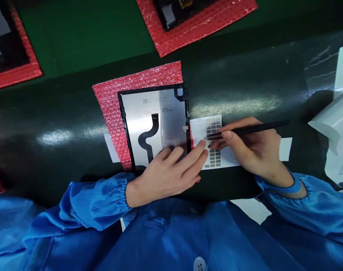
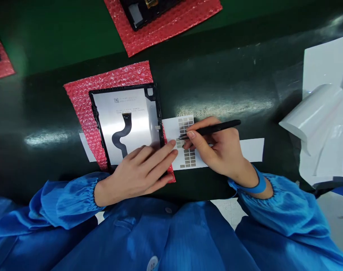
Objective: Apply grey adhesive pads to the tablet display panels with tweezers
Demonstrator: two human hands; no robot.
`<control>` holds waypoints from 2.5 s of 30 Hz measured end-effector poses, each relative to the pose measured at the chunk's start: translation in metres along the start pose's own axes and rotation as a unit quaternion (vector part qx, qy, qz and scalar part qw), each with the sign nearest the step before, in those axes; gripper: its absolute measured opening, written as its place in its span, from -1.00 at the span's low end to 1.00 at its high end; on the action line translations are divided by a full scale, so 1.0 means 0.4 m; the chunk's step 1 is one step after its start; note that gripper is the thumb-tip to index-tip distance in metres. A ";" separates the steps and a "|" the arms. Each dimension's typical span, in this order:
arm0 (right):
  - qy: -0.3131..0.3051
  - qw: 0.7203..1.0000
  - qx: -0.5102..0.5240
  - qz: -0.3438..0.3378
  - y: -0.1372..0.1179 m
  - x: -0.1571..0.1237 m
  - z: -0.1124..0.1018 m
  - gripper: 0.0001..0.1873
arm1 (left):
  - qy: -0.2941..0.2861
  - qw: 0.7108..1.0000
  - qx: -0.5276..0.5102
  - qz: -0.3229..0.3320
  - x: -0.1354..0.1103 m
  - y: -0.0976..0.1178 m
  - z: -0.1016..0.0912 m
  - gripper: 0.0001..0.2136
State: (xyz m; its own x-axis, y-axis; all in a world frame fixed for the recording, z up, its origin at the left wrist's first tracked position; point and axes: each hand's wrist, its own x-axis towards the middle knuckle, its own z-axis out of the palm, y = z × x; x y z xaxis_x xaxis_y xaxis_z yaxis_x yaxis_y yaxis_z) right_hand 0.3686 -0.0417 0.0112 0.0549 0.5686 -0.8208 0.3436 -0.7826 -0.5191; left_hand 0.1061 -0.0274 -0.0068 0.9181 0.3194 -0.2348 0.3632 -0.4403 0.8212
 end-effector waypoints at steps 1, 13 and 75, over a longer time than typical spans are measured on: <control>-0.003 1.000 -0.007 0.000 0.007 -0.006 -0.002 -0.87 | -0.018 1.000 -0.001 0.005 0.002 0.008 0.000 -0.48; -0.025 0.999 -0.043 0.014 0.000 0.005 -0.002 -0.84 | -0.050 0.998 0.006 -0.026 0.006 0.031 0.010 -0.40; -0.035 0.999 -0.014 0.029 -0.138 0.213 0.360 -0.76 | 0.031 0.996 0.009 -0.084 -0.110 -0.144 -0.021 -0.64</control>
State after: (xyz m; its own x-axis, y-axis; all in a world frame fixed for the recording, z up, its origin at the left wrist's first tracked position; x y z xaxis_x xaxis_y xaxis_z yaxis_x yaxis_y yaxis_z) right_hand 0.2192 0.0134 -0.0646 0.0104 0.5023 -0.8647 0.3683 -0.8058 -0.4637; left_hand 0.0433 -0.0092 -0.0394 0.8326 0.4410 -0.3351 0.5141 -0.3903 0.7638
